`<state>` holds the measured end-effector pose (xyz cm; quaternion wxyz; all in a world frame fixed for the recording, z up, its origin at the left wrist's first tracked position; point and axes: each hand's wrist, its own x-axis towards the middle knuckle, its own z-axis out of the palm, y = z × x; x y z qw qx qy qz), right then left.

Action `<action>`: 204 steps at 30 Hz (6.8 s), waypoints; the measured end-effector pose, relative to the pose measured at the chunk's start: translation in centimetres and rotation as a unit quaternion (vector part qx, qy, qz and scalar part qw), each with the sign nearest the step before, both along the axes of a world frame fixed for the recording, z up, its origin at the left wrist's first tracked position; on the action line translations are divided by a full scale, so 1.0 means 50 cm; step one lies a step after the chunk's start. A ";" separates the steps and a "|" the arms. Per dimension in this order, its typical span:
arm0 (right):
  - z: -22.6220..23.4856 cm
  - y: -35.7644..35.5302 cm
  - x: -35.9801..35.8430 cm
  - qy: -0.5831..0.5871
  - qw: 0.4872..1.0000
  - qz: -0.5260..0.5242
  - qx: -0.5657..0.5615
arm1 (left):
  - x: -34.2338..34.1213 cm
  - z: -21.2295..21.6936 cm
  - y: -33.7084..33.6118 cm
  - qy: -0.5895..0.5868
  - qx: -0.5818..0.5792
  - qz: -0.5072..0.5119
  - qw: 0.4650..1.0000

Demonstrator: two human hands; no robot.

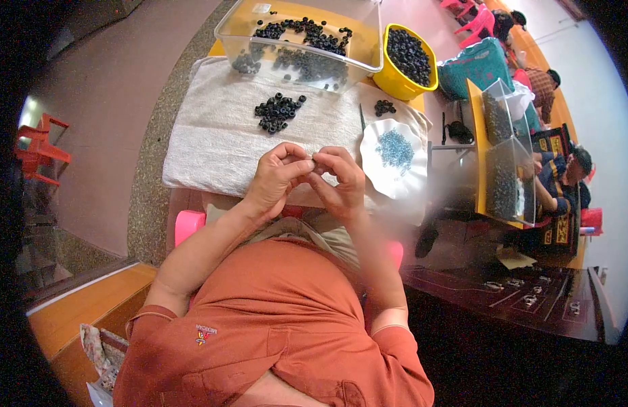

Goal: Sorting small black and blue parts from a central area into specific containers.

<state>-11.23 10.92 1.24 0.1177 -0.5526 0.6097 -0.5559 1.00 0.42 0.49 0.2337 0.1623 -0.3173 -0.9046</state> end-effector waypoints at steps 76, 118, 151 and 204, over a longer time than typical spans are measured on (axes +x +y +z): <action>0.010 -0.008 -0.001 0.286 0.953 -0.087 -0.042 | -0.005 -0.004 0.022 -0.064 -0.098 0.073 0.990; 0.007 -0.006 0.003 0.195 0.975 -0.101 -0.018 | -0.011 -0.010 0.015 -0.059 -0.109 0.056 0.991; 0.002 0.001 -0.007 0.298 0.949 -0.099 -0.031 | -0.009 -0.016 0.022 -0.073 -0.089 0.046 0.992; 0.028 0.012 -0.028 0.191 0.974 -0.034 0.113 | -0.010 -0.022 0.010 -0.095 -0.115 0.036 0.988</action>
